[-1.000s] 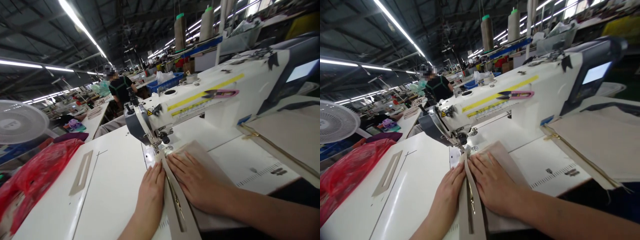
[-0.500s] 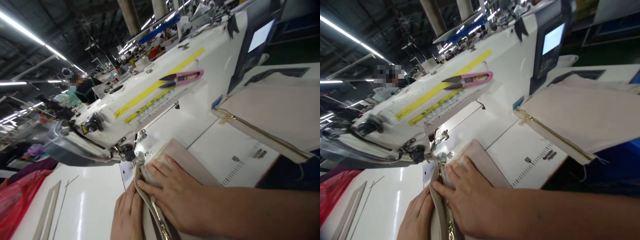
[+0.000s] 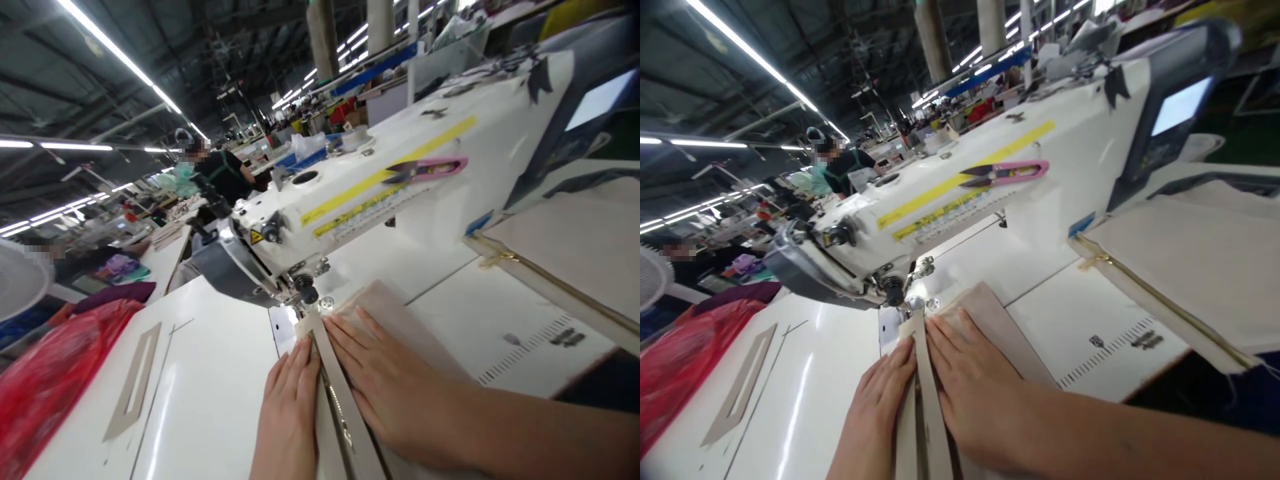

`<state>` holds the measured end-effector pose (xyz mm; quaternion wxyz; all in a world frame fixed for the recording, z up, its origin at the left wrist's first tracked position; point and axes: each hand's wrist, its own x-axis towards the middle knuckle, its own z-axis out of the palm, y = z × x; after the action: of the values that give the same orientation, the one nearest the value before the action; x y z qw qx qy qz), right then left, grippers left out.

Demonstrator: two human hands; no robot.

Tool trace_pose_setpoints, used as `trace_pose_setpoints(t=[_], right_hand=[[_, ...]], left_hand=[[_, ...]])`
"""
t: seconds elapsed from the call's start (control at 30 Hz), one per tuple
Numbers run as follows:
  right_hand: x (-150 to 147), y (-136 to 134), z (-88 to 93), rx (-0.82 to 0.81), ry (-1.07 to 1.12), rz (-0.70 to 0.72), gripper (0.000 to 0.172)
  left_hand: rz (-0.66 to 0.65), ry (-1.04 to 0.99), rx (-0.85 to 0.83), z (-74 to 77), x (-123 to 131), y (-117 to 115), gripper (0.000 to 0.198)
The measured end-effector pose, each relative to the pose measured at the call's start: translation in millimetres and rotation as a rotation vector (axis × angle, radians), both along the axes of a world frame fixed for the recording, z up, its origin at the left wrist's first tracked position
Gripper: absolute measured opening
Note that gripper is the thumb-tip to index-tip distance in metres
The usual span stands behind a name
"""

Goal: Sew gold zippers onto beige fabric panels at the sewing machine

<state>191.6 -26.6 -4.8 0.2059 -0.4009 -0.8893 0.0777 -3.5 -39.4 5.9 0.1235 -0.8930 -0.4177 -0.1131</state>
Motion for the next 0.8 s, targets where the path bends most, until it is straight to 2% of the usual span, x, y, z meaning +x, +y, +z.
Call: trace_pose_setpoints(t=[0.17,0.4,0.8], right_hand=[[-2.8,16.4,-7.5,0.067,-0.074,0.011,0.054],[-1.4,38.4,-2.3,0.073,-0.115,0.042,0.054],[1.3,36.5,-11.6,0.168,-0.201,0.023,0.057]], left_hand=[[0.126,-0.057,-0.06,2.1,6.1,11.0,0.035],[0.111,-0.082,0.007,-6.9,9.8,31.9,0.032],[0.039,-0.096,0.14,-5.5,12.1,32.4,0.033]])
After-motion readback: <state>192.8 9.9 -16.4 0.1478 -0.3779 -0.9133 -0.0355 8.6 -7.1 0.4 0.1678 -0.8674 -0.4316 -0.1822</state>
